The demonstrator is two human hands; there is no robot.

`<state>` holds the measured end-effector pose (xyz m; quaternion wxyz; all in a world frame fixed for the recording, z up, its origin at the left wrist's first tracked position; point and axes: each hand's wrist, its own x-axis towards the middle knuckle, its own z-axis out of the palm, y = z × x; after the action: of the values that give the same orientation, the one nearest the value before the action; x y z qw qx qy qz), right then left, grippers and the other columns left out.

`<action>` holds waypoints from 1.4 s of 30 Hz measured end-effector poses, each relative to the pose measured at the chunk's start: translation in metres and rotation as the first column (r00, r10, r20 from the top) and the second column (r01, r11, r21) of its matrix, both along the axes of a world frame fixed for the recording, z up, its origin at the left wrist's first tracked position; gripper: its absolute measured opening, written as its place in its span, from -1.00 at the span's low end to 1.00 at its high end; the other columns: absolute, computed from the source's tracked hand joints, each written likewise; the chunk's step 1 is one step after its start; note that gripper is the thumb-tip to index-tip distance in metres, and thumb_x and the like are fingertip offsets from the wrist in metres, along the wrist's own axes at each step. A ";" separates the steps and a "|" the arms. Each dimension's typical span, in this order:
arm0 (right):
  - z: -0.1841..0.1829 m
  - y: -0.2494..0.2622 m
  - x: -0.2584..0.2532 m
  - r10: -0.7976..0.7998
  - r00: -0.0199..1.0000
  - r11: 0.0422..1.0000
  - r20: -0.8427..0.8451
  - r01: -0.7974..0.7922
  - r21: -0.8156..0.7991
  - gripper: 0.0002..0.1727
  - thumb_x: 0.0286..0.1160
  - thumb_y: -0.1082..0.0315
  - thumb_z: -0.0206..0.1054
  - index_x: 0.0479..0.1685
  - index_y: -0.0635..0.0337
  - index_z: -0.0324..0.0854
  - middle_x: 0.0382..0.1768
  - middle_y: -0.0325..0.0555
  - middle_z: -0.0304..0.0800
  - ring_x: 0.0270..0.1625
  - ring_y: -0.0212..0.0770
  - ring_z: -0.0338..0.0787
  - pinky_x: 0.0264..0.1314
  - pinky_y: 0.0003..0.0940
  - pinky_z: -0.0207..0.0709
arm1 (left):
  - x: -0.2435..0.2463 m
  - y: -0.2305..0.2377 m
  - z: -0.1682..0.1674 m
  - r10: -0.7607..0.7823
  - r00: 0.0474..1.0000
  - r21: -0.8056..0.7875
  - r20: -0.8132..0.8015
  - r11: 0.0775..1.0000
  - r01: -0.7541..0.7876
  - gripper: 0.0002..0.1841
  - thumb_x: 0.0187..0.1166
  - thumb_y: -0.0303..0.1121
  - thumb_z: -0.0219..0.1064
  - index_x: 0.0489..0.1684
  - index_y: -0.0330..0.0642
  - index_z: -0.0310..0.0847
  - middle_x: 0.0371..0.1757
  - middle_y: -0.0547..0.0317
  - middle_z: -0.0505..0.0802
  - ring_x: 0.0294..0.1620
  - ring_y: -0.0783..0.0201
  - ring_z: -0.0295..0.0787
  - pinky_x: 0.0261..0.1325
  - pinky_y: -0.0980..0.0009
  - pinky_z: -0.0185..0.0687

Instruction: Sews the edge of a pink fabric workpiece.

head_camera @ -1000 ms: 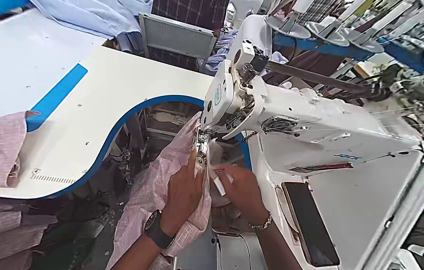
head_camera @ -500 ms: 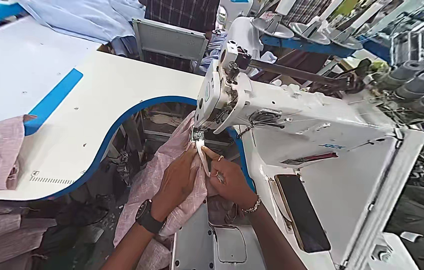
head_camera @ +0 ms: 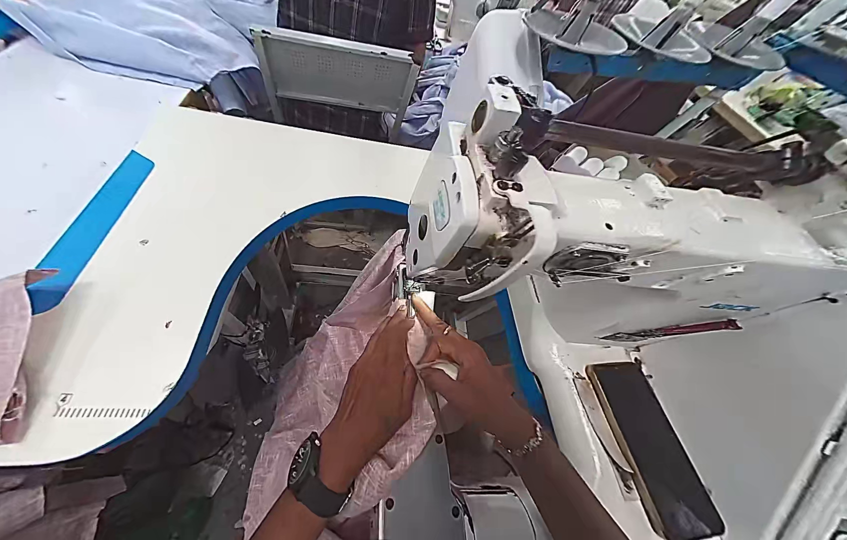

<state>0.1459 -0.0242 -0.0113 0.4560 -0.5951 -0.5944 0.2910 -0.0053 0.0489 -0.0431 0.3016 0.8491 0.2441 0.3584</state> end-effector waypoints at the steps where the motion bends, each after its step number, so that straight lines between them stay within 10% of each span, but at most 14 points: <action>1: -0.003 0.004 -0.003 -0.009 0.997 1.000 -0.080 0.010 0.010 -0.86 0.32 0.47 0.30 -0.52 0.35 0.62 0.62 0.30 0.46 0.54 -0.42 0.56 0.45 -0.56 0.46 | 0.002 0.000 0.000 -0.003 1.000 0.014 0.012 1.000 0.002 -0.56 0.54 -0.42 0.14 0.33 -0.50 0.58 0.42 -0.31 0.73 0.50 -0.16 0.67 0.51 0.10 0.58; 6: -0.007 -0.001 -0.016 -0.218 0.966 0.971 0.141 0.200 0.130 -0.86 0.23 0.38 0.43 -0.56 0.26 0.69 0.42 0.17 0.73 -0.06 -0.60 0.75 -0.09 -0.70 0.54 | 0.011 0.003 0.002 0.037 0.998 -0.009 0.042 0.999 -0.036 -0.68 0.47 -0.50 0.18 0.12 -0.39 0.72 0.41 -0.28 0.76 0.49 -0.26 0.67 0.42 0.02 0.66; 13: -0.004 0.000 -0.011 -0.194 0.977 0.977 0.089 0.184 0.109 -0.89 0.22 0.42 0.42 -0.55 0.24 0.67 0.45 0.14 0.72 0.35 -0.50 0.74 0.24 -0.68 0.60 | 0.017 0.004 -0.001 0.068 0.995 -0.025 0.068 0.998 -0.066 -0.72 0.50 -0.49 0.17 0.05 -0.39 0.70 0.41 -0.27 0.75 0.50 -0.22 0.66 0.40 0.08 0.67; 20: -0.001 0.009 -0.045 -0.505 0.609 0.863 0.612 0.347 0.367 -0.78 0.36 0.33 0.32 -0.33 0.25 0.86 -0.24 0.16 0.81 -0.45 -0.08 0.81 -0.55 -0.27 0.61 | 0.026 0.019 -0.004 0.079 0.987 -0.029 0.137 0.997 -0.076 -0.82 0.43 -0.59 0.30 -0.06 -0.40 0.66 0.23 -0.38 0.77 0.33 -0.29 0.73 0.31 -0.04 0.68; 23: 0.031 -0.045 -0.056 -0.417 0.537 0.897 0.733 0.373 0.237 -0.74 0.44 0.30 0.32 -0.41 0.27 0.84 -0.56 0.01 0.80 -0.54 -0.03 0.83 -0.55 -0.10 0.65 | 0.001 0.004 0.013 0.040 0.992 -0.323 0.117 0.946 0.000 -0.66 0.66 -0.34 0.15 0.18 -0.43 0.62 -0.02 -0.10 0.81 0.10 0.02 0.75 0.23 0.05 0.64; 27: 0.081 -0.119 -0.049 -0.296 0.499 0.907 0.814 0.413 0.077 -0.76 0.45 0.40 0.37 -0.12 0.40 0.88 -0.39 0.17 0.92 -0.45 0.11 0.91 -0.43 0.03 0.71 | -0.044 -0.009 0.036 -0.208 0.974 -0.667 -0.087 0.739 0.098 -0.51 0.63 -0.10 0.33 0.34 -0.30 0.54 -0.37 0.13 0.71 -0.40 0.22 0.62 -0.20 0.19 0.58; 32: 0.081 -0.107 -0.037 -0.234 0.255 0.957 0.938 0.230 0.176 -0.82 0.32 0.35 0.36 -0.54 0.21 0.76 -0.65 -0.03 0.71 -0.69 -0.07 0.74 -0.78 -0.20 0.46 | -0.040 0.000 0.048 -0.181 0.965 -0.569 -0.190 0.821 0.042 -0.74 0.52 -0.20 0.41 -0.22 -0.26 0.69 -0.55 0.25 0.59 -0.50 0.31 0.49 -0.32 0.27 0.41; 37: 0.069 -0.101 -0.054 -0.183 0.396 0.943 0.900 0.330 0.046 -0.73 0.37 0.25 0.32 -0.56 0.23 0.73 -0.72 -0.05 0.64 -0.68 -0.04 0.72 -0.72 -0.13 0.45 | -0.047 0.013 0.034 -0.250 0.966 -0.639 -0.068 0.754 0.150 -0.73 0.39 -0.18 0.52 -0.38 -0.17 0.60 -0.60 0.37 0.52 -0.56 0.43 0.43 -0.38 0.40 0.36; 40: 0.074 -0.097 -0.068 -0.139 0.494 0.932 0.858 0.357 -0.054 -0.74 0.40 0.25 0.36 -0.50 0.26 0.76 -0.70 -0.01 0.69 -0.65 0.00 0.76 -0.69 -0.08 0.49 | -0.051 -0.007 0.045 -0.078 0.983 -0.295 -0.165 0.955 0.026 -0.71 0.40 -0.18 0.50 -0.42 -0.29 0.77 -0.63 0.05 0.71 -0.53 0.08 0.68 -0.32 0.07 0.55; 42: 0.078 -0.092 -0.077 -0.120 0.518 0.936 0.847 0.344 -0.078 -0.75 0.42 0.26 0.35 -0.49 0.24 0.77 -0.69 -0.03 0.70 -0.66 -0.05 0.75 -0.69 -0.13 0.48 | -0.043 -0.017 0.029 0.064 0.998 -0.019 -0.002 0.998 -0.064 -0.73 0.26 -0.11 0.46 -0.64 -0.12 0.71 -0.69 0.21 0.70 -0.59 0.19 0.67 -0.37 0.19 0.50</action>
<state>0.0685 -0.1161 0.0672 0.0815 -0.7849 -0.6139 -0.0207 -0.0486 0.0318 -0.0140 0.2980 0.8382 0.2748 0.3648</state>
